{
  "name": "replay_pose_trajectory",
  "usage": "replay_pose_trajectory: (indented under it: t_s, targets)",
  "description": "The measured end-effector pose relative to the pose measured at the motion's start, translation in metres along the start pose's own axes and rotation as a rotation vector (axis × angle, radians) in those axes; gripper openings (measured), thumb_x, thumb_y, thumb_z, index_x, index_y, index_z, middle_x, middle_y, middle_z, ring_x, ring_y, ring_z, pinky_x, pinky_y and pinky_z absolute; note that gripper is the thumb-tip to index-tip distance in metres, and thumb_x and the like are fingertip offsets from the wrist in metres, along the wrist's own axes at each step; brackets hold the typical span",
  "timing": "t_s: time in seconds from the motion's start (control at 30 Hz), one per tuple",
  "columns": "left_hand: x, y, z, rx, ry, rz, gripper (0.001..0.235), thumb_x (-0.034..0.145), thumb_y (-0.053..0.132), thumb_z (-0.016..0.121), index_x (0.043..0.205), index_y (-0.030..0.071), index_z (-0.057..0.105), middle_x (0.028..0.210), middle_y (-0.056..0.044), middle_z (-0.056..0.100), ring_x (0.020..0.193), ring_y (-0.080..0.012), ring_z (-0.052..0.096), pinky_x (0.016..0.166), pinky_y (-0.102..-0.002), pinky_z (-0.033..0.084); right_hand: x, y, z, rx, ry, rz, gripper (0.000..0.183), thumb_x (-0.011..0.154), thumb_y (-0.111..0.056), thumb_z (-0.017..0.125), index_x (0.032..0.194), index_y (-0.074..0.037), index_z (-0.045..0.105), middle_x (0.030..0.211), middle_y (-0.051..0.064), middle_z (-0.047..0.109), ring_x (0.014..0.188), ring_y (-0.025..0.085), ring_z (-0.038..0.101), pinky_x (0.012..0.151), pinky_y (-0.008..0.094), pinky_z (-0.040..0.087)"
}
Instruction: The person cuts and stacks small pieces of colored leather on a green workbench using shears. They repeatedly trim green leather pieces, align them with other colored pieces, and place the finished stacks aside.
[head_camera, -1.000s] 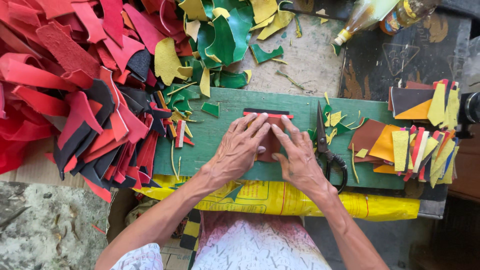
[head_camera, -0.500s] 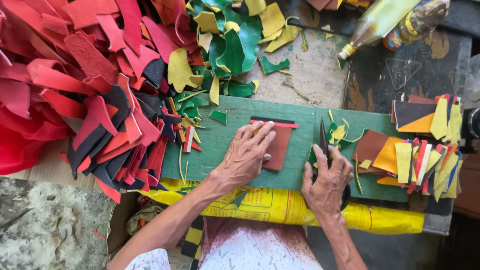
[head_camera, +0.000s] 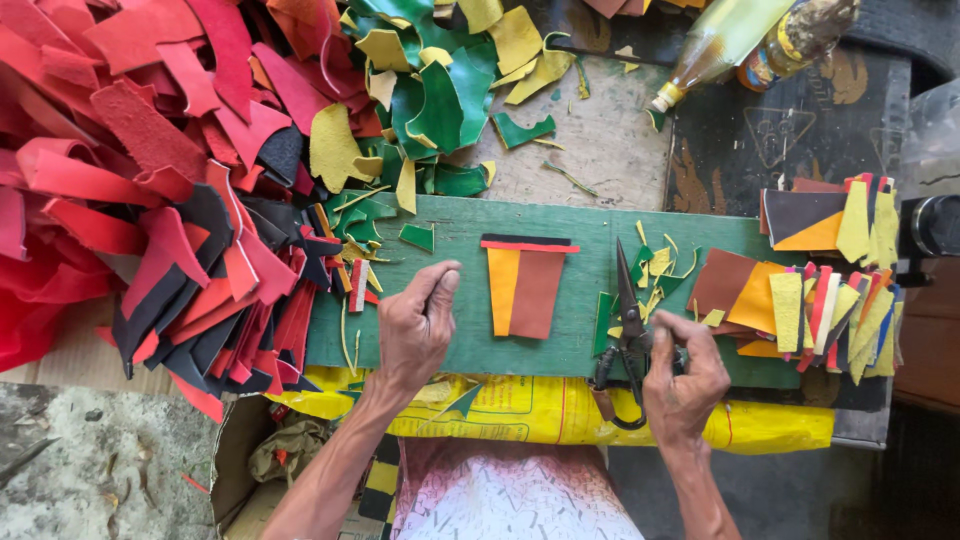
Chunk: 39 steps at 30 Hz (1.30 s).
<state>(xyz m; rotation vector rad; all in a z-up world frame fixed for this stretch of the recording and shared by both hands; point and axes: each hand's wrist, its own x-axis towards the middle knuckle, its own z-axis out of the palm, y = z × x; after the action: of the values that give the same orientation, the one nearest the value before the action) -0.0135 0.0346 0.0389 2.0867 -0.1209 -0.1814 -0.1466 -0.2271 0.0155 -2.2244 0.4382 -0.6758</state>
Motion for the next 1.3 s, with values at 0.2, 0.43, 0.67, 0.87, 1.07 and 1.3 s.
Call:
replay_pose_trajectory:
  t_s: [0.2,0.43,0.67,0.87,1.07,1.3]
  targets:
    - [-0.002,0.001,0.002,-0.104,0.176,0.479,0.026,0.096,0.012,0.071,0.118,0.000,0.066,0.093,-0.013,0.071,0.077,-0.0155,0.071,0.067,-0.028,0.057,-0.002,-0.023,0.025,0.091,-0.101,0.021,0.018,0.096,-0.001,0.067,0.113,-0.004,0.072,0.093,0.010,0.069,0.080,0.024,0.066,0.074,0.033,0.053]
    - [0.052,0.031,-0.022,-0.160,0.224,0.350,0.018,0.100,0.006,0.064,0.116,0.000,0.071,0.082,-0.007,0.072,0.063,-0.0130,0.065,0.058,-0.027,0.052,0.033,-0.055,0.085,-0.011,-0.287,-0.428,0.030,0.082,0.001,0.071,0.112,-0.004,0.070,0.114,0.015,0.066,0.109,0.034,0.059,0.096,0.044,0.049]
    - [0.185,0.066,-0.061,-0.083,0.319,0.571,0.020,0.096,0.006,0.073,0.115,0.000,0.071,0.095,-0.009,0.075,0.081,-0.0189,0.073,0.076,-0.031,0.058,0.033,-0.052,0.112,-0.032,-0.360,-0.411,0.030,0.084,-0.006,0.073,0.114,-0.006,0.069,0.117,0.012,0.062,0.112,0.033,0.056,0.099,0.045,0.044]
    - [0.258,0.044,-0.021,0.576,-0.064,0.688,0.030,0.070,-0.002,0.075,0.098,0.005,0.079,0.106,-0.021,0.070,0.103,-0.0360,0.061,0.090,-0.044,0.051,0.029,-0.041,0.116,-0.025,-0.357,-0.393,0.031,0.083,-0.006,0.072,0.114,-0.008,0.069,0.120,0.010,0.060,0.114,0.032,0.053,0.095,0.045,0.042]
    - [0.265,0.028,-0.013,0.891,-0.278,0.576,0.012,0.078,-0.007,0.066,0.080,0.001,0.073,0.101,-0.018,0.072,0.097,-0.0304,0.068,0.081,-0.042,0.056,0.029,-0.041,0.115,-0.022,-0.366,-0.402,0.031,0.084,-0.007,0.072,0.115,-0.008,0.069,0.120,0.010,0.059,0.114,0.032,0.053,0.097,0.046,0.040]
    - [0.290,0.065,-0.080,0.172,-0.203,0.572,0.016,0.084,-0.003,0.074,0.100,0.003,0.075,0.096,-0.010,0.078,0.085,-0.0161,0.075,0.074,-0.030,0.062,0.029,-0.042,0.113,-0.016,-0.375,-0.403,0.032,0.084,-0.007,0.072,0.116,-0.008,0.069,0.120,0.010,0.058,0.115,0.032,0.052,0.098,0.046,0.040]
